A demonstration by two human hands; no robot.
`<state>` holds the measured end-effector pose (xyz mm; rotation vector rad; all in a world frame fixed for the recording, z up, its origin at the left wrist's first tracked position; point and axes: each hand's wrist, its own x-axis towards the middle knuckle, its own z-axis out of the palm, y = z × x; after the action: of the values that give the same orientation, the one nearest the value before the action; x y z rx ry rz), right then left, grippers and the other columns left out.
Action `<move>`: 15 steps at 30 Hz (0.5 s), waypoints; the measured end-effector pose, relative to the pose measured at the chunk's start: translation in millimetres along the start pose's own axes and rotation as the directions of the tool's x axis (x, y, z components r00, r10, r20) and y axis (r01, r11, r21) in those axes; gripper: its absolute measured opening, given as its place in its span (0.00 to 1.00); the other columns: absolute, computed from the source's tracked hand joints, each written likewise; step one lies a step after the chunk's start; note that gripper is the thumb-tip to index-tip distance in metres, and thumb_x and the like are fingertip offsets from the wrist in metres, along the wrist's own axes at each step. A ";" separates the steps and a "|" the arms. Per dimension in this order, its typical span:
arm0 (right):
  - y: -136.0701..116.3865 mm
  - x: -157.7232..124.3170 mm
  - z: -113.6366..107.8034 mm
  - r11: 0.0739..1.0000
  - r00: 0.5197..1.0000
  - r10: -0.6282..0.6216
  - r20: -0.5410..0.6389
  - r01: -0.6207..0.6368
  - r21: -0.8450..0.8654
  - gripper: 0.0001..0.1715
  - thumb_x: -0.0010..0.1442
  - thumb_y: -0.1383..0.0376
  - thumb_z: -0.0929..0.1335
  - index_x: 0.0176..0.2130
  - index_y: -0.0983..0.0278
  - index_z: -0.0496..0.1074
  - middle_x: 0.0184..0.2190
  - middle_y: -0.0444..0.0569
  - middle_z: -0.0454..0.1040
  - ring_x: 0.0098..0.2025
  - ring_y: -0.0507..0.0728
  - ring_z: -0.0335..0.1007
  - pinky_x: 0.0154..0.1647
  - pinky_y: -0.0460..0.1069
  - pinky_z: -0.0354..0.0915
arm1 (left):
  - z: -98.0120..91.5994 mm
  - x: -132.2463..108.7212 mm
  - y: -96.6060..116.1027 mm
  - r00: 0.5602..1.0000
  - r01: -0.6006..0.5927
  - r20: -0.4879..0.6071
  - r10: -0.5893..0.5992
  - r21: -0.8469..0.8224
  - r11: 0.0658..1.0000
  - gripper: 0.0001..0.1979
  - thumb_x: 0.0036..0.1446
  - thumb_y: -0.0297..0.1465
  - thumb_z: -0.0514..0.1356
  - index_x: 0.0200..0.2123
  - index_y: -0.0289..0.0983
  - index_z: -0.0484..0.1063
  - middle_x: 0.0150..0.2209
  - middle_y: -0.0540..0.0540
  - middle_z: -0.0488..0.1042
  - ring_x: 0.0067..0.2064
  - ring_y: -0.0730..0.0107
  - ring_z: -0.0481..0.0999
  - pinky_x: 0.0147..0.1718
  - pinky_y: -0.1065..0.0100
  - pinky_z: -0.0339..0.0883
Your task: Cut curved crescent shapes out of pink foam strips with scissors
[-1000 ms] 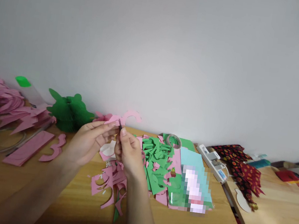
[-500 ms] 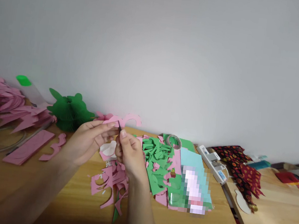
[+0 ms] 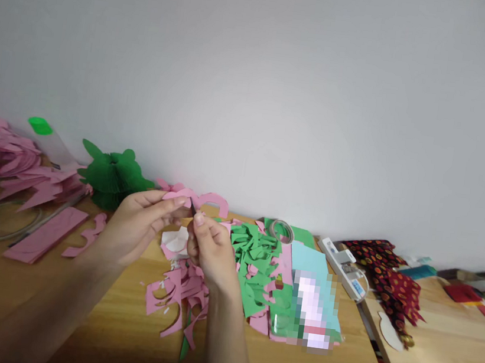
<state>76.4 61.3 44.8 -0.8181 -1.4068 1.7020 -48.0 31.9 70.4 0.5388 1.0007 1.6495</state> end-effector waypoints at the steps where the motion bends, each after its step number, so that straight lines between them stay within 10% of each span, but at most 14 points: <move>1: 0.5 -0.1 -0.1 1.000 1.000 0.001 0.002 -0.001 0.000 0.30 0.53 0.41 0.67 0.20 0.62 0.58 0.10 0.34 0.50 0.12 0.44 0.36 0.11 0.42 0.38 | -0.3 0.0 -0.1 1.000 -0.007 -0.003 0.007 0.003 1.000 0.07 0.39 0.30 0.71 0.21 0.34 0.79 0.23 0.47 0.78 0.27 0.71 0.75 0.26 0.71 0.66; 15: 2.5 -3.3 1.6 0.996 1.000 -0.017 0.009 0.017 0.086 0.28 0.57 0.44 0.67 0.21 0.63 0.60 0.11 0.33 0.50 0.12 0.44 0.37 0.11 0.41 0.39 | -2.1 0.1 -6.3 0.995 -0.052 0.083 0.053 -0.013 0.999 0.08 0.41 0.32 0.71 0.22 0.34 0.78 0.24 0.49 0.78 0.27 0.75 0.74 0.29 0.73 0.68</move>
<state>76.4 57.4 42.6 -0.7493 -1.3337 1.7429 -46.1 31.6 64.0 0.6262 0.9229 1.6641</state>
